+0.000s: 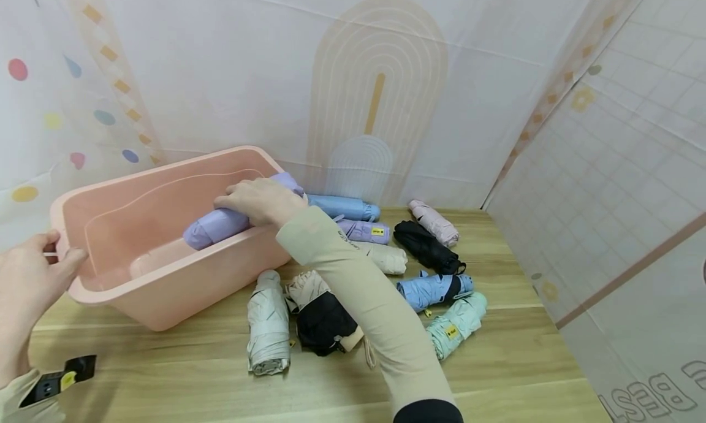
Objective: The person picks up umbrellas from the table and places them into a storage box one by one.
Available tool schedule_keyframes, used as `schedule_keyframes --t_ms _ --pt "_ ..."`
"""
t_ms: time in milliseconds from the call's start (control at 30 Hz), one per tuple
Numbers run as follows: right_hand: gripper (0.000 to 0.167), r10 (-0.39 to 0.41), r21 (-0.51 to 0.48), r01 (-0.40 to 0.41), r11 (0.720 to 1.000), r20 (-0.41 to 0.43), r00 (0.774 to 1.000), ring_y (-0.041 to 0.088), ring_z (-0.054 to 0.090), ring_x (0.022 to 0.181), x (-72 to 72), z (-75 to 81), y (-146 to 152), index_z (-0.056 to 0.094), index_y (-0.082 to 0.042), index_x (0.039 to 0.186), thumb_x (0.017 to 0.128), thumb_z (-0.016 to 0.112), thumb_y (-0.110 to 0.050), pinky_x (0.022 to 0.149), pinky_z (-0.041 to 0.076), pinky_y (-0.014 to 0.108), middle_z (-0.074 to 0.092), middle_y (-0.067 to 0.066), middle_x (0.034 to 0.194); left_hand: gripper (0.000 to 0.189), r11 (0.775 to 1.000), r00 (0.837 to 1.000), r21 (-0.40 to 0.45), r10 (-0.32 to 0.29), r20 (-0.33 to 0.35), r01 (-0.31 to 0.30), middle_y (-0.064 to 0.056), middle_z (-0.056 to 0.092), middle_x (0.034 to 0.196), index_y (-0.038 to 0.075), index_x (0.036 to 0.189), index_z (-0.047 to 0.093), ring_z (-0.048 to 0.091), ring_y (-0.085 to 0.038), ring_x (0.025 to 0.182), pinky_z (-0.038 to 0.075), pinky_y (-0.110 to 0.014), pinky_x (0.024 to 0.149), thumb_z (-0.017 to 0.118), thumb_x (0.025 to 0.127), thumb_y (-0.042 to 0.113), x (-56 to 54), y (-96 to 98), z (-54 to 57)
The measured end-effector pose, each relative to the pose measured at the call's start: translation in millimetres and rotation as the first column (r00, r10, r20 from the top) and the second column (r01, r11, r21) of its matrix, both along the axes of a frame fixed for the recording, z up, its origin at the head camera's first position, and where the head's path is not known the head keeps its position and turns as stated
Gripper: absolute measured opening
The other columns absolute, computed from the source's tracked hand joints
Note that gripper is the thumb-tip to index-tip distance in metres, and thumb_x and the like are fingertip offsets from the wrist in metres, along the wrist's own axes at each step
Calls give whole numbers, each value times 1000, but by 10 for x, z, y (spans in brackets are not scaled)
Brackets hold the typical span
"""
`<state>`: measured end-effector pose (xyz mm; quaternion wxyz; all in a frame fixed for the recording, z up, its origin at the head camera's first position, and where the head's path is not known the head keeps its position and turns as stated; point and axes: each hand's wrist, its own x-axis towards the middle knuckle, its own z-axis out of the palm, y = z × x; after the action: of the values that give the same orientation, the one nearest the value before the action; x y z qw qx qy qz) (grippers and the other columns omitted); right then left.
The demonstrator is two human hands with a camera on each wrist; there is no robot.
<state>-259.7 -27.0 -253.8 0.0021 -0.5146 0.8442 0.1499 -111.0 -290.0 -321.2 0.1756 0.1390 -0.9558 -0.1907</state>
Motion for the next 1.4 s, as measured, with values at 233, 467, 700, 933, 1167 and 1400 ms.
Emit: schedule_keyframes --t_ms 233,467,700,933,1167,1400 --pt "51 -13 -23 14 1000 70 997 14 49 122 -14 -17 7 51 -27 129 85 55 -1 94 44 29 57 -9 129 25 1000 1000 8 3 14 -3 -21 55 69 0 79 47 45 -25 52 30 -28 44 50 89 24 -1 12 1" --pt "39 -40 -67 52 996 163 986 7 50 118 -87 17 48 53 -29 125 91 57 -12 93 42 23 61 -10 119 24 1000 1000 -6 -7 -9 7 -22 57 72 2 77 46 45 -25 52 29 -28 45 50 87 24 -1 26 15" --pt "27 -34 -173 63 983 165 986 10 56 103 -88 86 192 56 -21 121 94 57 -24 90 44 26 62 -5 112 25 1000 997 17 -21 -81 22 -28 58 75 -1 77 49 49 -32 54 30 -28 45 51 85 22 -10 90 10" --pt "20 17 -340 13 940 85 996 13 61 93 43 58 539 63 -16 109 94 56 -27 84 49 30 63 -1 110 26 999 999 32 -3 -39 4 -32 59 87 -3 84 51 52 -37 62 30 -27 47 51 86 23 0 96 28" --pt "15 50 -477 -72 876 -60 997 15 59 80 155 -142 869 66 -13 103 90 61 -20 72 50 30 62 2 98 27 999 1000 41 -3 -27 4 -30 59 88 -3 87 51 51 -36 63 30 -27 47 51 87 24 0 75 14" --pt "23 -17 -559 -55 828 -124 992 16 57 76 321 -497 1116 64 -11 107 85 66 -16 63 48 29 62 4 98 24 1000 999 27 -12 -48 13 -29 60 83 1 81 50 51 -34 59 30 -28 47 51 86 24 -8 87 10"
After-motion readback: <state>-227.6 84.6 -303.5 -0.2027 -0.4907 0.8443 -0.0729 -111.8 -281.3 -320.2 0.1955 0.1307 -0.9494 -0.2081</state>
